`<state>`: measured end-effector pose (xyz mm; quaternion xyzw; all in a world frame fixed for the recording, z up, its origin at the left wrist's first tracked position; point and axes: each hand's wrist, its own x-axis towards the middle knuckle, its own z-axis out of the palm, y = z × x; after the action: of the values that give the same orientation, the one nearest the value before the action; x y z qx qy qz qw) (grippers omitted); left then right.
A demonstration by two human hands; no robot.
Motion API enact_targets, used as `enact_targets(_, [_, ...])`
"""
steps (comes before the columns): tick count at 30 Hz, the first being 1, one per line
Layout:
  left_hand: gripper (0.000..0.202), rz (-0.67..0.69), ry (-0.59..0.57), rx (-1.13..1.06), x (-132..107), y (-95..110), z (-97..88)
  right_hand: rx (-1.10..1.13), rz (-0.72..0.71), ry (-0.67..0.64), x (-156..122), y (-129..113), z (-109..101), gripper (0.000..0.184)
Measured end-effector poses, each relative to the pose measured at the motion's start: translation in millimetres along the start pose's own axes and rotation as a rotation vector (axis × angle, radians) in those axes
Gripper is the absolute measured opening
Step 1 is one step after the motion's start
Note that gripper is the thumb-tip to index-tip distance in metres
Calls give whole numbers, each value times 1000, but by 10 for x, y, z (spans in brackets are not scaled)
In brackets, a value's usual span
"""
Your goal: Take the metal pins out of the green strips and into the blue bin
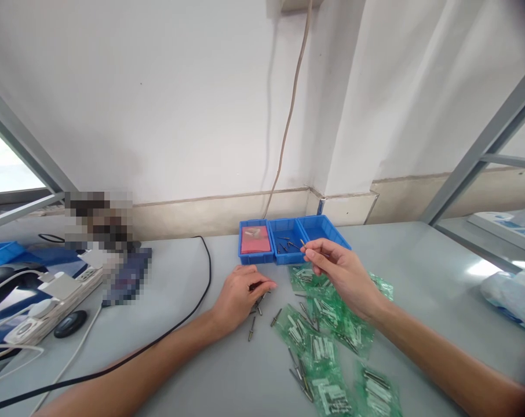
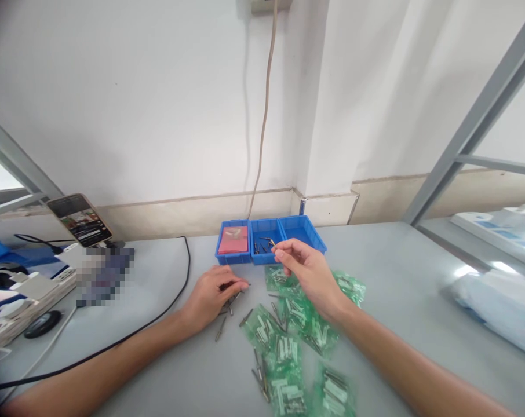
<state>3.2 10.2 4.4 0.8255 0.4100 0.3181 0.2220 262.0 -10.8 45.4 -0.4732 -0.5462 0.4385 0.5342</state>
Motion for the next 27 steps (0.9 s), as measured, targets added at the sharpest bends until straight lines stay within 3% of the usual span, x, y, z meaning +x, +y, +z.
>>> enact_targets(6, [42, 4, 7, 31, 0, 4, 4, -48, 28, -3, -12, -22, -6, 31])
enact_targets(13, [36, 26, 26, 13, 3, 6, 13, -41, 38, -14, -22, -28, -6, 32])
enact_targets(27, [44, -19, 53, 20, -6, 23, 20, -30, 45, -21, -12, -23, 2, 31])
